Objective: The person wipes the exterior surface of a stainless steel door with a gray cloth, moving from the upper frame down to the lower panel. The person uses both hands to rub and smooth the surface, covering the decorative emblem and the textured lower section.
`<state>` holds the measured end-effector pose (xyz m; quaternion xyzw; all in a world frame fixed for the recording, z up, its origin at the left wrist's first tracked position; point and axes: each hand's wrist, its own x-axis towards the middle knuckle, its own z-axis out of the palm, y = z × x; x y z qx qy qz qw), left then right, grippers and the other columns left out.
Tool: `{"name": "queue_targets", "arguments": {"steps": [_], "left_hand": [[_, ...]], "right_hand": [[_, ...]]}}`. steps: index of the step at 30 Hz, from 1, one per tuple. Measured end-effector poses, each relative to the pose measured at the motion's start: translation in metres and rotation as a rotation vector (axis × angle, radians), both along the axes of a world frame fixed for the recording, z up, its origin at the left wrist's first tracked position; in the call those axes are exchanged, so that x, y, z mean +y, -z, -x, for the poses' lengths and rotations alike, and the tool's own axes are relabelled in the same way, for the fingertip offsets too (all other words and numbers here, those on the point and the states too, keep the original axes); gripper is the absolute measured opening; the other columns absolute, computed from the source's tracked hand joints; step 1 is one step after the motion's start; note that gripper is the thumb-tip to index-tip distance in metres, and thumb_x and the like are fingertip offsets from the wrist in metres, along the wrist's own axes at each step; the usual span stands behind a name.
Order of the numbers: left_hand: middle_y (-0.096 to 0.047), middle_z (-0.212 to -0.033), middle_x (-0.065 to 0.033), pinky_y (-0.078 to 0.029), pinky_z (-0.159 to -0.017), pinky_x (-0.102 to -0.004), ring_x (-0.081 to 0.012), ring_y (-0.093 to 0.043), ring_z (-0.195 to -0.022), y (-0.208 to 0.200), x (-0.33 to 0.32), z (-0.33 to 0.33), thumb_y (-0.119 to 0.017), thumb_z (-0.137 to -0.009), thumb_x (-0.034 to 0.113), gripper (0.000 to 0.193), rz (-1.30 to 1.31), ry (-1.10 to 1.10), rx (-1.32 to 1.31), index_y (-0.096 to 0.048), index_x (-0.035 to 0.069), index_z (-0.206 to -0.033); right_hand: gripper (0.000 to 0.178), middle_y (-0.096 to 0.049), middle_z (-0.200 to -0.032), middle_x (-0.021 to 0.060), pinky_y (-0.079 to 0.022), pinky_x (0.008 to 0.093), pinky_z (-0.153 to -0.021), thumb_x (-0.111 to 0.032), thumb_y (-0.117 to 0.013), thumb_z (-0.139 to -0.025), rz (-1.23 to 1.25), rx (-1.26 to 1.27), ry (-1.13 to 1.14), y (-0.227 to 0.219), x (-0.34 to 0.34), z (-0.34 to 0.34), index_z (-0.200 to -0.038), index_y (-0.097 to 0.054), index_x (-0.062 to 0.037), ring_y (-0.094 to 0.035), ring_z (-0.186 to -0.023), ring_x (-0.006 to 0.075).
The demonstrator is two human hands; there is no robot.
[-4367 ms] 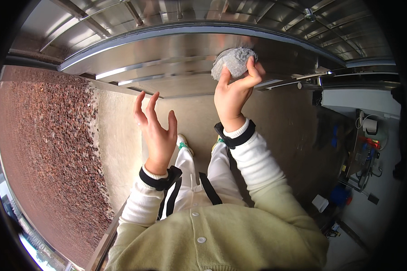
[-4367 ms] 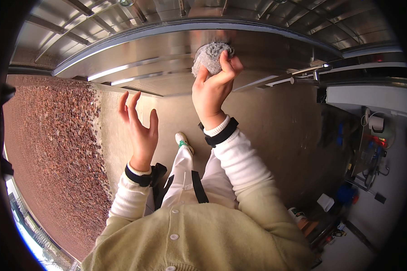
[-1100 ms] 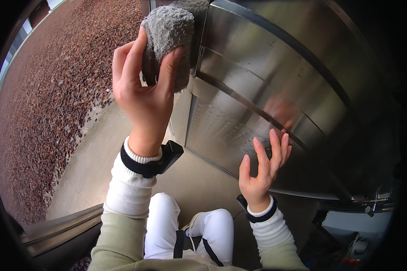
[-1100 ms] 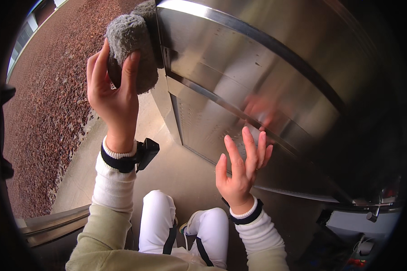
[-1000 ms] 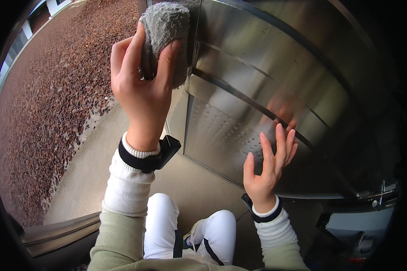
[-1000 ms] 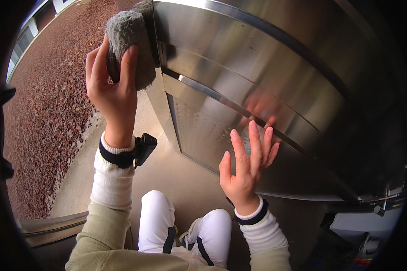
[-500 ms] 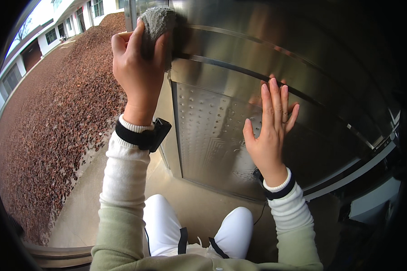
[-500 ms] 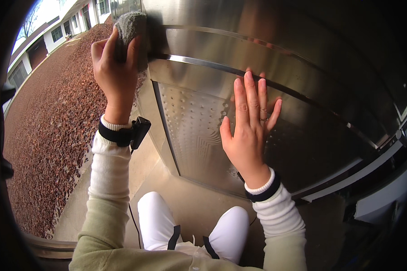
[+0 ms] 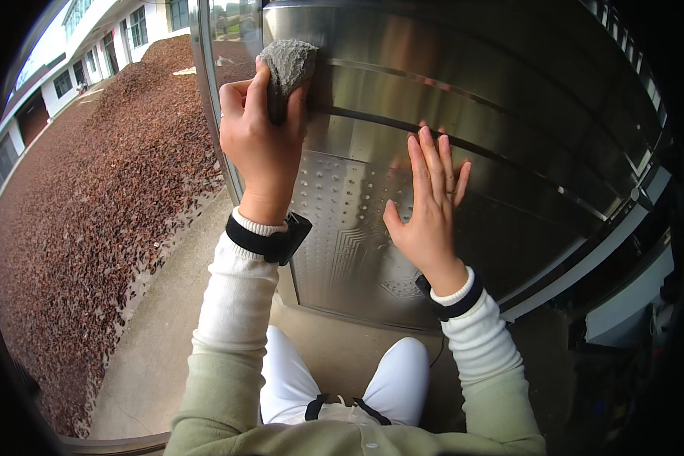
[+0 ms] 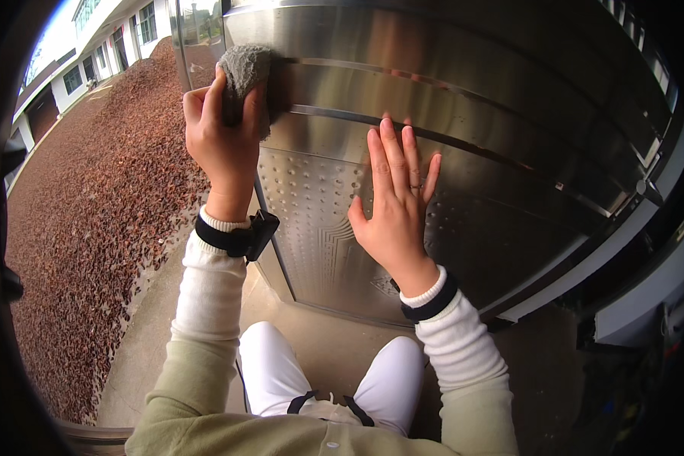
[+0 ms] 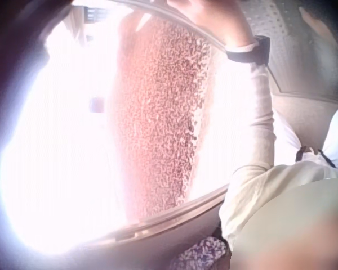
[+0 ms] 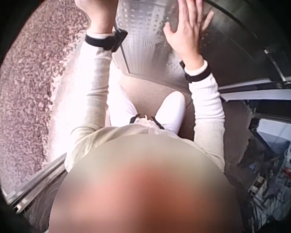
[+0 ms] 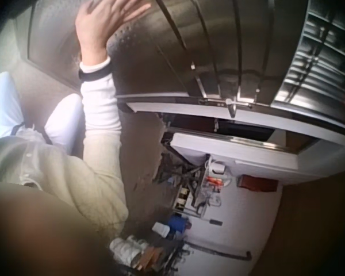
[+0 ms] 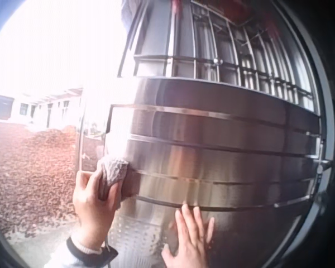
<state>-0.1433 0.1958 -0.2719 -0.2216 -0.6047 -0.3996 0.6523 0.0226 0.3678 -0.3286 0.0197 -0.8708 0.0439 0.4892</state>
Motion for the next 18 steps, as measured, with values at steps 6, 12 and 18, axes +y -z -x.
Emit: {"name": "queue_targets", "arguments": {"steps": [6, 12, 18], "left_hand": [[-0.061, -0.098, -0.009, -0.054, -0.068, -0.0391, -0.0287, -0.066, -0.081, 0.0, 0.025, -0.021, -0.086, -0.083, 0.026, 0.049, 0.007, 0.07, -0.017, -0.072, 0.007, -0.126], [-0.062, -0.094, -0.0079, -0.055, -0.066, -0.0358, -0.0253, -0.066, -0.075, -0.005, 0.055, -0.043, -0.09, -0.078, 0.02, 0.053, 0.019, 0.167, 0.044, -0.072, 0.007, -0.126], [-0.06, -0.101, -0.0063, -0.053, -0.069, -0.0337, -0.0225, -0.064, -0.085, -0.006, 0.083, -0.062, -0.087, -0.079, 0.022, 0.058, 0.152, 0.266, 0.096, -0.068, 0.007, -0.132]], "right_hand": [[0.093, -0.028, -0.174, 0.0099, -0.002, 0.0607, -0.128, -0.004, -0.074, -0.075, 0.003, -0.006, -0.021, -0.002, 0.0, -0.002, -0.162, -0.039, -0.0063, -0.019, -0.163, 0.0326], [0.085, -0.031, -0.172, 0.0127, -0.008, 0.0587, -0.129, -0.002, -0.073, -0.077, 0.005, -0.041, -0.027, -0.006, 0.002, -0.011, -0.157, -0.044, -0.0047, -0.021, -0.162, 0.035], [0.075, -0.036, -0.168, 0.0185, -0.026, 0.0494, -0.127, 0.004, -0.067, -0.078, 0.037, 0.11, -0.043, -0.008, 0.018, -0.025, -0.151, -0.05, 0.0007, -0.027, -0.157, 0.0418]]}}
